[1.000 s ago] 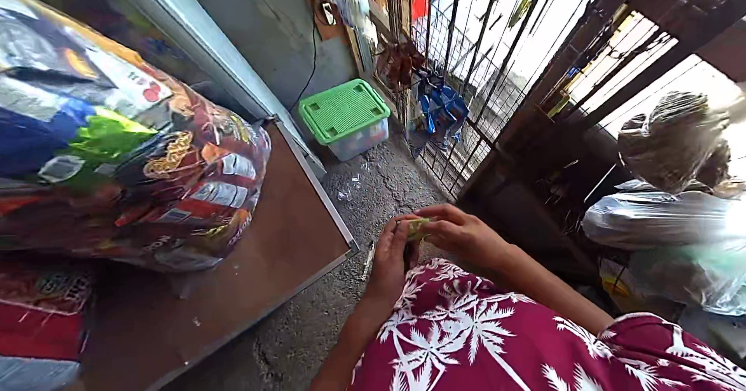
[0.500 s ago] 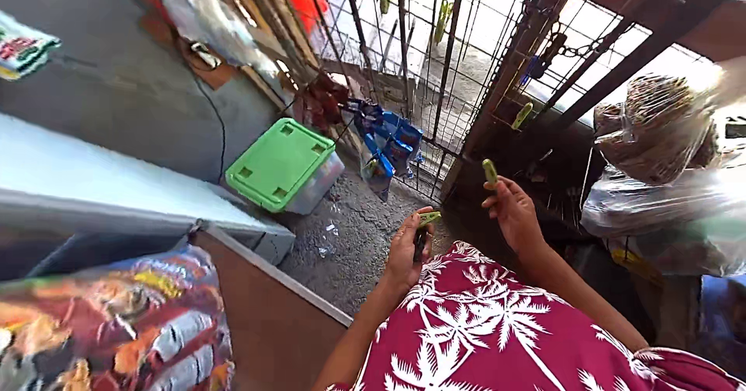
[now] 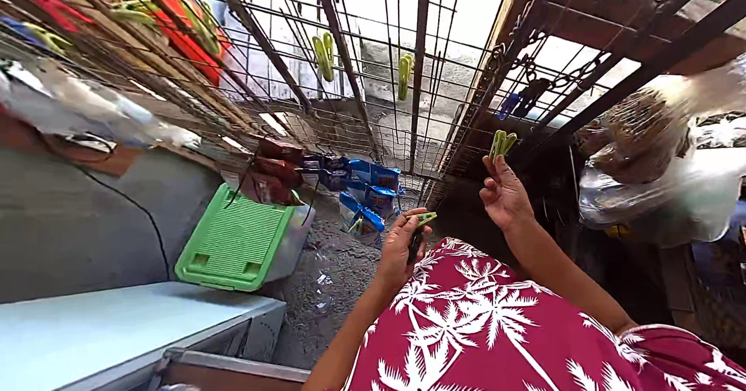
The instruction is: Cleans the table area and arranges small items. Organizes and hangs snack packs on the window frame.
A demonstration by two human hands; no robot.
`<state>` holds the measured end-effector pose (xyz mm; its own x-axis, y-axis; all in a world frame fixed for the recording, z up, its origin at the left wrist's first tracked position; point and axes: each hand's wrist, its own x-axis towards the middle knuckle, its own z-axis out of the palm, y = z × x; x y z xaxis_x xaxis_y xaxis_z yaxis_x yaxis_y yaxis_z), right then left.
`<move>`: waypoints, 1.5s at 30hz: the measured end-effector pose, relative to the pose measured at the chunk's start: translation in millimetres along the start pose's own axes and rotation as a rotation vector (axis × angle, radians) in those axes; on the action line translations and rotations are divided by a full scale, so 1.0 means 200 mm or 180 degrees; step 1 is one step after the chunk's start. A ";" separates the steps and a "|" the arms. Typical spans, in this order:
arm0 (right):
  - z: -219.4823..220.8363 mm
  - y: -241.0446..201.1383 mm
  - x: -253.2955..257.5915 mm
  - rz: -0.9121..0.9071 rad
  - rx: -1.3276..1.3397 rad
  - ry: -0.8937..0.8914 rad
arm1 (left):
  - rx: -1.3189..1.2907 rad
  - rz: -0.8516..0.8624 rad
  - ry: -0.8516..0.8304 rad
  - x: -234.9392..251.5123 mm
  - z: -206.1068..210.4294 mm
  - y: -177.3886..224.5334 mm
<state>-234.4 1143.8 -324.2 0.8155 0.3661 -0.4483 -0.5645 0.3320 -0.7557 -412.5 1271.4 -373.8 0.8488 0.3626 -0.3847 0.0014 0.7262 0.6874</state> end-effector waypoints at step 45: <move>-0.13 0.07 -0.20 -0.0969 -0.2433 -0.0821 | 0.1937 0.0750 -0.1365 0.31 0.11 0.01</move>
<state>-271.6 1112.6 -329.7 0.8105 0.5729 -0.1216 -0.0095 -0.1947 -0.9808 -347.6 1282.2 -382.9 0.9928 0.1200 -0.0001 -0.0198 0.1651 0.9861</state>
